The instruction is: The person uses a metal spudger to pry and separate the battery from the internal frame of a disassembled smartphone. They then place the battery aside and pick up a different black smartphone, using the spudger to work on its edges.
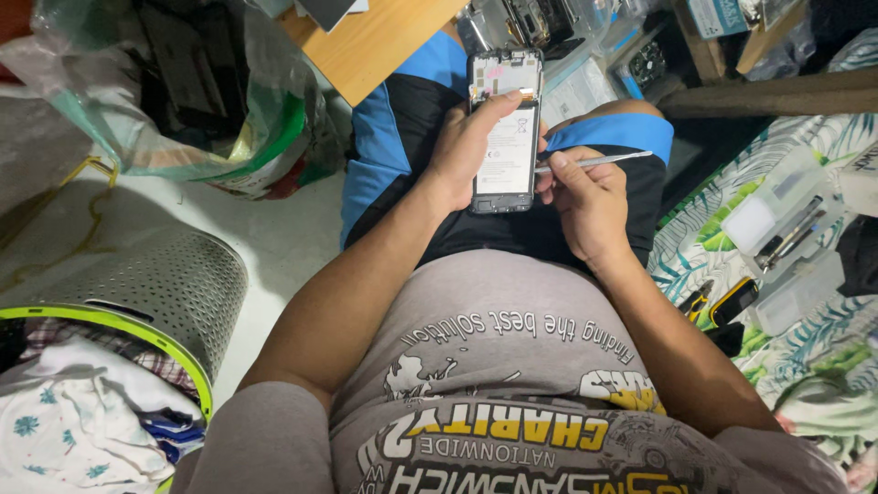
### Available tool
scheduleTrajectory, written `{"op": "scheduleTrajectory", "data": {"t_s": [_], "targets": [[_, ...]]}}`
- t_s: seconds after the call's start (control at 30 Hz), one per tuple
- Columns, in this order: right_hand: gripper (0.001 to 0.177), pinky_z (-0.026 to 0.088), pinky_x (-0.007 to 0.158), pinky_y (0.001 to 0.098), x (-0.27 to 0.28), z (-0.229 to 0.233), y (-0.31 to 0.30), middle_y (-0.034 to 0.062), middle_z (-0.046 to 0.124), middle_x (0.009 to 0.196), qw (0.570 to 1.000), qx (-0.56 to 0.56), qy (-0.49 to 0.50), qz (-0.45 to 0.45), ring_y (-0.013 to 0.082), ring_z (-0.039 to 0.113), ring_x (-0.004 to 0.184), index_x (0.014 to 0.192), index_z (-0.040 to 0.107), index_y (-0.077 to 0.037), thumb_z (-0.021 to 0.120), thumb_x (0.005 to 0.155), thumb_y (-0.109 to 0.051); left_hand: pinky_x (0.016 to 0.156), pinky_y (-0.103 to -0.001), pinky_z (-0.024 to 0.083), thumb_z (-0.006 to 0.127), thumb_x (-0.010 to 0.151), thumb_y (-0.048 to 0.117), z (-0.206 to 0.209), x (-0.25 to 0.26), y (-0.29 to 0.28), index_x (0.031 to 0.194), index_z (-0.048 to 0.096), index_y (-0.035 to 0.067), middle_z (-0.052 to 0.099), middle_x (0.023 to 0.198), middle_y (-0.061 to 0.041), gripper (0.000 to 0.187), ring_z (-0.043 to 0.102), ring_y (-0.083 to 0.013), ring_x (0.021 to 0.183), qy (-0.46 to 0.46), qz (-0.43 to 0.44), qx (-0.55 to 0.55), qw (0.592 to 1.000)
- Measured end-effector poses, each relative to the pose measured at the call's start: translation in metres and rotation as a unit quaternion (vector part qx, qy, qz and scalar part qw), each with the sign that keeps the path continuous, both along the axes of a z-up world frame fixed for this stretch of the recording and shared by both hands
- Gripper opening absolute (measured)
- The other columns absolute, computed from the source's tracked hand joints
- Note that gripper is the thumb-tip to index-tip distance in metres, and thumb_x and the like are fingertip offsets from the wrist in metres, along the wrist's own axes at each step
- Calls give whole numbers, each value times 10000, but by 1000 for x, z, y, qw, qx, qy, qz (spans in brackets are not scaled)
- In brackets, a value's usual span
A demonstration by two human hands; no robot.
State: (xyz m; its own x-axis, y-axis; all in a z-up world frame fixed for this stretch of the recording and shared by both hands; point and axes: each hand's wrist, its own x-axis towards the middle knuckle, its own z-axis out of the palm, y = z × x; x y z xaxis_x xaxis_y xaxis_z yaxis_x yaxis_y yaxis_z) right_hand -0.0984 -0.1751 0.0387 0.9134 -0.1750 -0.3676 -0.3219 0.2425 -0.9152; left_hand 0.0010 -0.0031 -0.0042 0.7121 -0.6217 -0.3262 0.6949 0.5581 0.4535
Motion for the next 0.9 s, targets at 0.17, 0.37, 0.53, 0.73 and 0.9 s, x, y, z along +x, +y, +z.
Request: {"op": "scheduleTrajectory", "data": {"t_s": [0.17, 0.37, 0.53, 0.73, 0.9], "targets": [[181, 459, 618, 267, 0, 0, 0, 67, 691, 822, 999, -27, 35, -8, 140, 620, 699, 906, 687, -14, 693, 1022, -153, 676, -371, 645, 620, 983, 323, 0, 0, 0, 1028, 721, -39, 761, 874, -154, 379, 753, -219, 735, -12, 4, 7, 1000], [166, 463, 613, 263, 1, 5, 4, 61, 694, 833, 999, -33, 41, -4, 135, 625, 706, 913, 691, -22, 699, 1014, -154, 654, -379, 647, 621, 966, 319, 3, 1, 1, 1026, 718, -28, 761, 857, -154, 365, 753, -224, 716, -5, 5, 6, 1000], [176, 470, 619, 254, 1, 9, 6, 56, 694, 837, 998, -56, 37, 15, 125, 622, 716, 915, 687, -24, 688, 1022, -163, 639, -379, 647, 621, 967, 317, 7, 1, 3, 1024, 717, -39, 761, 857, -156, 373, 752, -227, 703, -5, 2, 6, 1000], [200, 472, 640, 250, 1, 12, 8, 56, 693, 848, 995, -88, 14, 37, 119, 616, 735, 917, 687, -14, 673, 1045, -168, 623, -382, 651, 616, 968, 309, 10, 2, 4, 1023, 714, -45, 758, 852, -161, 371, 752, -229, 694, -3, 2, 10, 1000], [180, 467, 652, 246, 2, 14, 11, 61, 695, 857, 992, -118, 3, 39, 118, 610, 737, 944, 702, 5, 671, 1049, -137, 608, -385, 651, 609, 970, 311, 11, 2, 5, 1025, 714, -45, 755, 849, -160, 376, 751, -231, 690, 0, 1, 8, 1000]]}}
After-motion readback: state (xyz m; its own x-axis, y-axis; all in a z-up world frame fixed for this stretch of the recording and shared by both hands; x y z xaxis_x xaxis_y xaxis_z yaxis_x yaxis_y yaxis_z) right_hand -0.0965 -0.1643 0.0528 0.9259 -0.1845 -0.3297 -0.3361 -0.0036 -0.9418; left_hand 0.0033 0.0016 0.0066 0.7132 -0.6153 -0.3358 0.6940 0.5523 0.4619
